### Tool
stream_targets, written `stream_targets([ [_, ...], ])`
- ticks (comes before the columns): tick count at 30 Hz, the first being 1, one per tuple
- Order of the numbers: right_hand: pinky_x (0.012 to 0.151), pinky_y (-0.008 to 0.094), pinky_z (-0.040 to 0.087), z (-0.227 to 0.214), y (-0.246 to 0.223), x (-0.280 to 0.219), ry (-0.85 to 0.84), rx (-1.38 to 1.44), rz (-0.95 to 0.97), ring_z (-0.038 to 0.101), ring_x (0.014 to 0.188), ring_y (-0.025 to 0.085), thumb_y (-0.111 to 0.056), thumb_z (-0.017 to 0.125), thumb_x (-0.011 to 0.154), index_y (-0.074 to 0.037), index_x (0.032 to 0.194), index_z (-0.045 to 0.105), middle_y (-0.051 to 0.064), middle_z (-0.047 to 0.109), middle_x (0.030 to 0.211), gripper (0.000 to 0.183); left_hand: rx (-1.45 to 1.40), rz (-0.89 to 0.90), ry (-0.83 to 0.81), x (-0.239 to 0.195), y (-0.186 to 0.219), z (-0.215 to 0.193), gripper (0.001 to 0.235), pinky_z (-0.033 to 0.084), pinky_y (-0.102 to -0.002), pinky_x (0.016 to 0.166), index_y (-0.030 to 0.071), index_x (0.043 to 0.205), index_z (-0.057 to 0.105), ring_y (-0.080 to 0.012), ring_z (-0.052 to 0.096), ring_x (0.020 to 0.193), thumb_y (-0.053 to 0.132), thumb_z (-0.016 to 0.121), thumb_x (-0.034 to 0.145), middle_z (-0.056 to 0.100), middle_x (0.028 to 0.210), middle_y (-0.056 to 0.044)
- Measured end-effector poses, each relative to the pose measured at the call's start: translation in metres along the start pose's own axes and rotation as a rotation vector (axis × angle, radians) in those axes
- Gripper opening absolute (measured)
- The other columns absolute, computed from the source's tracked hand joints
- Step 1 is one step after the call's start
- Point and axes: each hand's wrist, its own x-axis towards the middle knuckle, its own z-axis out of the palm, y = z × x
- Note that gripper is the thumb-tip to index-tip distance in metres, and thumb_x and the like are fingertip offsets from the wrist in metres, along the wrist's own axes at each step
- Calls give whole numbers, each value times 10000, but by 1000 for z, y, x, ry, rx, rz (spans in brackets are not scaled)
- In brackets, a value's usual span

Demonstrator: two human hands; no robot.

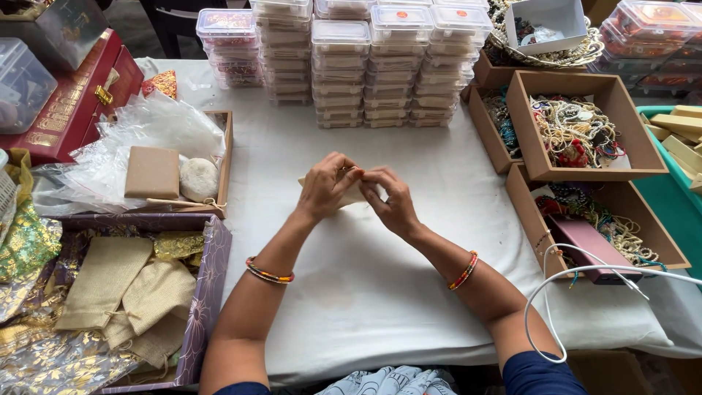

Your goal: The person packages a green beaded bracelet by placing it into a clear plastic bag, then into a small beige cloth pouch, and finally into a clear plastic box. They then pick up a silver chain necklace, place it into a clear plastic bag, and put the bag into another beige cloth pouch.

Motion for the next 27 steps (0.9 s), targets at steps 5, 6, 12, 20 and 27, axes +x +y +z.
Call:
stream_targets([
  [5,956,452,533,-12,-17,5,54,-234,-177,694,1028,243,-200,835,908,-50,1151,593,78,692,1047,374,-302,102,220,-2,12,14,250,616,-328,759,50,927,705,-164,712,899,292,697,988,693,1092,-59],
  [6,1030,514,490,-14,-20,7,30,-298,-233,700,1003,240,-207,852,889,-55,1179,544,68,697,1017,450,-445,69,222,-2,14,16,239,634,-309,760,50,900,683,-138,706,909,270,687,991,674,1137,-55],
  [12,1007,482,525,-32,-51,13,-117,-238,-184,701,1045,294,-208,828,883,-83,1283,384,137,651,1121,611,-533,73,197,-2,8,17,197,661,-291,807,50,920,674,-121,707,956,229,667,1002,673,1145,-47],
  [20,854,423,564,-50,-44,19,-125,-295,-50,719,908,257,-152,864,839,-68,1101,544,96,747,953,422,-505,94,127,-4,17,16,157,651,-290,802,83,1016,635,-168,716,964,240,648,1021,699,1050,-61],
  [27,803,386,620,-59,-63,25,-225,-182,147,733,888,191,-173,840,830,-103,1058,726,64,760,947,264,-257,132,80,-11,22,15,168,653,-294,773,86,1039,630,-176,757,907,208,727,975,745,975,-62],
])
